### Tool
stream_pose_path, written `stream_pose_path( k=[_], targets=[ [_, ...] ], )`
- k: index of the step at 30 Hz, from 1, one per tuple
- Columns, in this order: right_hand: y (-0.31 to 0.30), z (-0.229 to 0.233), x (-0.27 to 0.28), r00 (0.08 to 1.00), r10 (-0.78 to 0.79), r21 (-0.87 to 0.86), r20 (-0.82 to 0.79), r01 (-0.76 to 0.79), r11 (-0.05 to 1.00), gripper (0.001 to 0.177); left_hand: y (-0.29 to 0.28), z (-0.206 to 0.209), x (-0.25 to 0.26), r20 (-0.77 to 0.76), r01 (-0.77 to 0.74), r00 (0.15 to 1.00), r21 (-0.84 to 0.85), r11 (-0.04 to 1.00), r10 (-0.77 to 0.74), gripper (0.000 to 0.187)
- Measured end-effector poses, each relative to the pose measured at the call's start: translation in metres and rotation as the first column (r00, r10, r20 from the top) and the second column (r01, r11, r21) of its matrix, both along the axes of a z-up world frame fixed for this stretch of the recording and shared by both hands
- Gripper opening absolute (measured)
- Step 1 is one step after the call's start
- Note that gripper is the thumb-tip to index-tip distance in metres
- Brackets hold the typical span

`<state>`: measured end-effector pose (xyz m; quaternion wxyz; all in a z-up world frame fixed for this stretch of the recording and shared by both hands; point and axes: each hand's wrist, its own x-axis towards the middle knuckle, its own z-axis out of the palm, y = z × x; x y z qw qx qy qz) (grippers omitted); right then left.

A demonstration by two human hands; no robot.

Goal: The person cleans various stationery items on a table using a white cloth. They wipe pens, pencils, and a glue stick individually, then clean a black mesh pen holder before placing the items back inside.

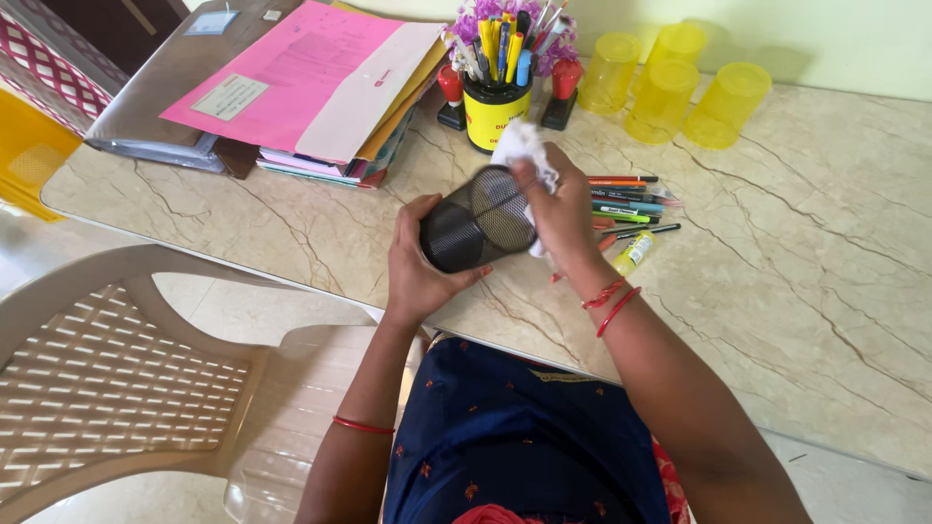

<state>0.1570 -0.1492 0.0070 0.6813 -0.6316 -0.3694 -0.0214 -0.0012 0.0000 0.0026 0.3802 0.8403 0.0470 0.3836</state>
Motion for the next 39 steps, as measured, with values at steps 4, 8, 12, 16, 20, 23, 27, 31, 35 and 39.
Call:
stream_pose_path(
  k=[4,8,12,16,20,23,27,31,35,39],
  targets=[
    [0.024,-0.031,-0.011,0.959,0.086,0.018,-0.269,-0.084,0.996,0.032,0.014,-0.023,0.012,-0.099,0.103,0.981,-0.456,0.884,-0.165,0.086],
    [0.031,-0.025,-0.058,0.920,0.132,-0.106,0.370,-0.099,0.989,0.066,0.030,-0.048,0.017,0.193,0.359,0.931,-0.645,0.674,-0.311,0.072],
    [0.035,-0.023,-0.062,0.977,0.178,-0.036,0.121,-0.175,0.984,0.082,0.030,-0.045,0.012,0.278,0.425,0.903,-0.697,0.577,-0.329,0.076],
    [0.035,-0.033,-0.040,0.728,0.457,0.318,-0.511,-0.334,0.887,0.082,0.023,-0.032,0.007,0.250,0.425,0.901,-0.676,0.602,-0.355,0.089],
    [0.032,-0.039,-0.037,0.562,0.509,0.341,-0.652,-0.382,0.859,0.063,0.021,-0.025,0.004,0.263,0.447,0.887,-0.690,0.569,-0.379,0.088],
    [0.032,-0.042,-0.036,0.548,0.452,0.259,-0.704,-0.394,0.882,0.062,0.018,-0.025,0.007,0.304,0.465,0.884,-0.665,0.585,-0.356,0.087],
    [0.029,-0.045,-0.032,0.595,0.359,0.089,-0.719,-0.433,0.897,0.064,0.020,-0.027,0.009,0.306,0.427,0.904,-0.667,0.610,-0.298,0.079],
    [0.035,-0.038,-0.037,0.591,0.376,0.215,-0.714,-0.326,0.921,0.042,0.020,-0.035,0.017,0.336,0.390,0.916,-0.611,0.689,-0.220,0.083],
    [0.034,-0.030,-0.027,0.837,0.222,0.064,-0.500,-0.219,0.974,0.033,0.028,-0.040,0.026,0.180,0.111,0.983,-0.524,0.845,-0.018,0.077],
    [0.021,-0.022,-0.011,0.977,-0.077,-0.069,-0.200,0.065,0.996,0.033,0.033,-0.042,0.037,-0.016,-0.252,0.966,-0.298,0.921,0.259,0.089]
  ],
)
